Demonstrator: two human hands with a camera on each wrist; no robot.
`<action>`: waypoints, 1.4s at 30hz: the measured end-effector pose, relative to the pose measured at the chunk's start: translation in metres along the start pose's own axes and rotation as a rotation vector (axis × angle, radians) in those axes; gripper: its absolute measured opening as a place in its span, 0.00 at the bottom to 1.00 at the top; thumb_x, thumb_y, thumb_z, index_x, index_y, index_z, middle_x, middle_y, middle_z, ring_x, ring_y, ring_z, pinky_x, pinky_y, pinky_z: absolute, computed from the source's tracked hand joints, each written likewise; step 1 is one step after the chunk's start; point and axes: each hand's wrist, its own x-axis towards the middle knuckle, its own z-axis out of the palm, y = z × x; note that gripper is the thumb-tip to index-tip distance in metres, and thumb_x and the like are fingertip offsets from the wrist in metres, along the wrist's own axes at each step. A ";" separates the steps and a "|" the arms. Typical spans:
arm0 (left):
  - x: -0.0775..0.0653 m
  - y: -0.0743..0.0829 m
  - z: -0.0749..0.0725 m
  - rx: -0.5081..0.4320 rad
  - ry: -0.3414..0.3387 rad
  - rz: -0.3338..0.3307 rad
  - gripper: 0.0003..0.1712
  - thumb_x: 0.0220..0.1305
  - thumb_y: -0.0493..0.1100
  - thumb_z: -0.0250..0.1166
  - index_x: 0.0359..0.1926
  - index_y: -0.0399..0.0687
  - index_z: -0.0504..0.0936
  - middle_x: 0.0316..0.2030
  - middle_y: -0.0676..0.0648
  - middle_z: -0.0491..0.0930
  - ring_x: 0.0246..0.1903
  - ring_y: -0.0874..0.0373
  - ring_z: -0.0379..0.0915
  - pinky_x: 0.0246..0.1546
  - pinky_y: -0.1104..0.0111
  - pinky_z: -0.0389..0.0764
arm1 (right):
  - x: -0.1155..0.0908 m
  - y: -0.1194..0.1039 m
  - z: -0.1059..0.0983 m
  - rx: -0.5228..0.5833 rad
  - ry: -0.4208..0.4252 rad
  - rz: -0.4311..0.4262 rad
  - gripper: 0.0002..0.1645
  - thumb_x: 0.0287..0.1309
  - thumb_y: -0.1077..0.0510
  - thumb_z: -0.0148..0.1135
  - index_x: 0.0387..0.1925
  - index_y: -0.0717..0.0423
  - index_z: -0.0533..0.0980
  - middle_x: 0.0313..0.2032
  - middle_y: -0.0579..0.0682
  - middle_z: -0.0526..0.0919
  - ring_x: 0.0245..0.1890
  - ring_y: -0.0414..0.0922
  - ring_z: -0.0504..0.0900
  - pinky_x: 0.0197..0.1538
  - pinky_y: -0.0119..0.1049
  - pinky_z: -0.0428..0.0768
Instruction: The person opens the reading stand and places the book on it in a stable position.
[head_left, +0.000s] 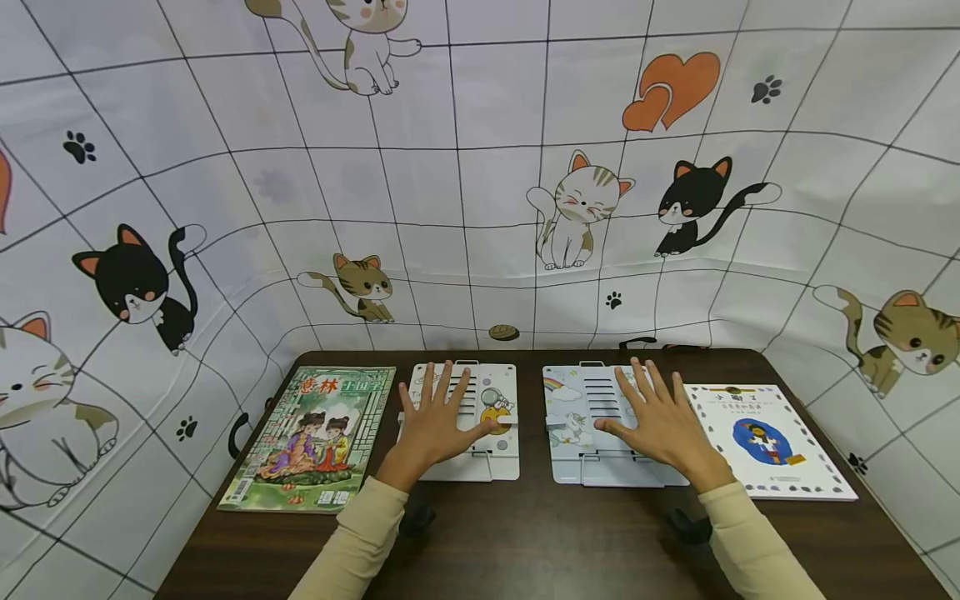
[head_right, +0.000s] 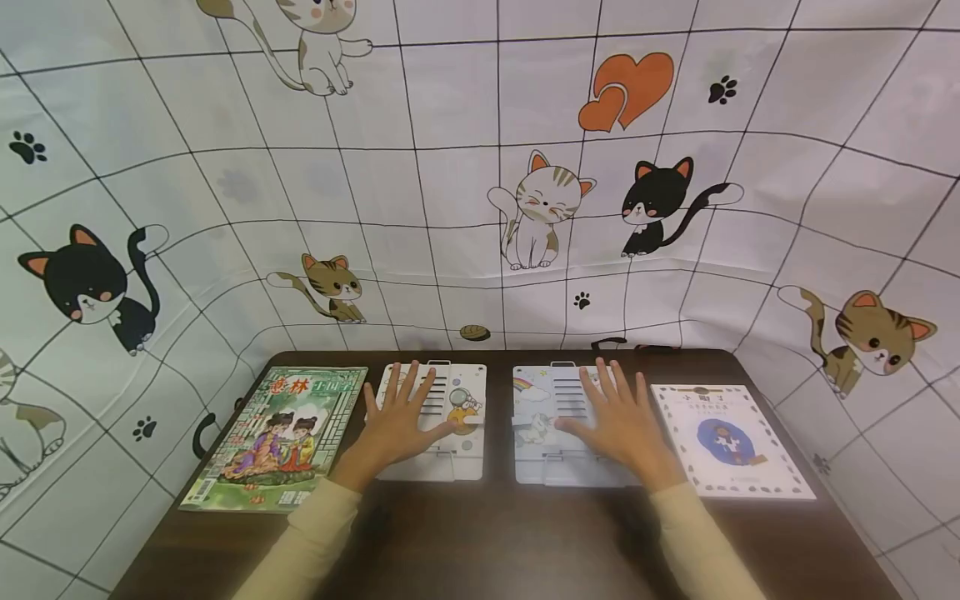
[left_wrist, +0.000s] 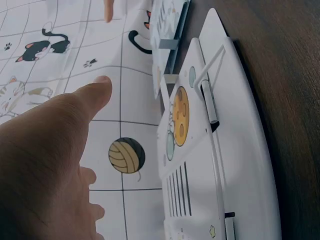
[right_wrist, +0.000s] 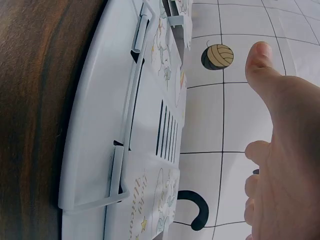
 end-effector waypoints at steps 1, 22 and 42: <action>0.000 0.000 0.000 -0.001 -0.001 0.000 0.60 0.65 0.80 0.59 0.87 0.57 0.50 0.87 0.43 0.39 0.86 0.38 0.24 0.75 0.23 0.30 | 0.000 0.001 0.000 0.005 -0.001 0.001 0.62 0.67 0.23 0.58 0.85 0.57 0.53 0.85 0.66 0.45 0.85 0.66 0.41 0.81 0.72 0.37; -0.015 0.060 0.017 -0.283 0.112 0.211 0.09 0.74 0.44 0.69 0.49 0.45 0.85 0.39 0.50 0.89 0.37 0.57 0.86 0.36 0.65 0.84 | -0.029 0.012 -0.009 0.223 0.053 0.114 0.16 0.71 0.50 0.69 0.47 0.58 0.87 0.36 0.53 0.92 0.31 0.47 0.87 0.30 0.46 0.80; -0.010 0.121 0.074 -0.424 -0.020 0.268 0.04 0.72 0.40 0.69 0.38 0.47 0.88 0.31 0.54 0.86 0.29 0.74 0.74 0.32 0.80 0.76 | -0.051 0.041 0.011 0.300 -0.143 0.124 0.12 0.64 0.48 0.75 0.32 0.49 0.82 0.27 0.41 0.81 0.26 0.39 0.73 0.30 0.37 0.70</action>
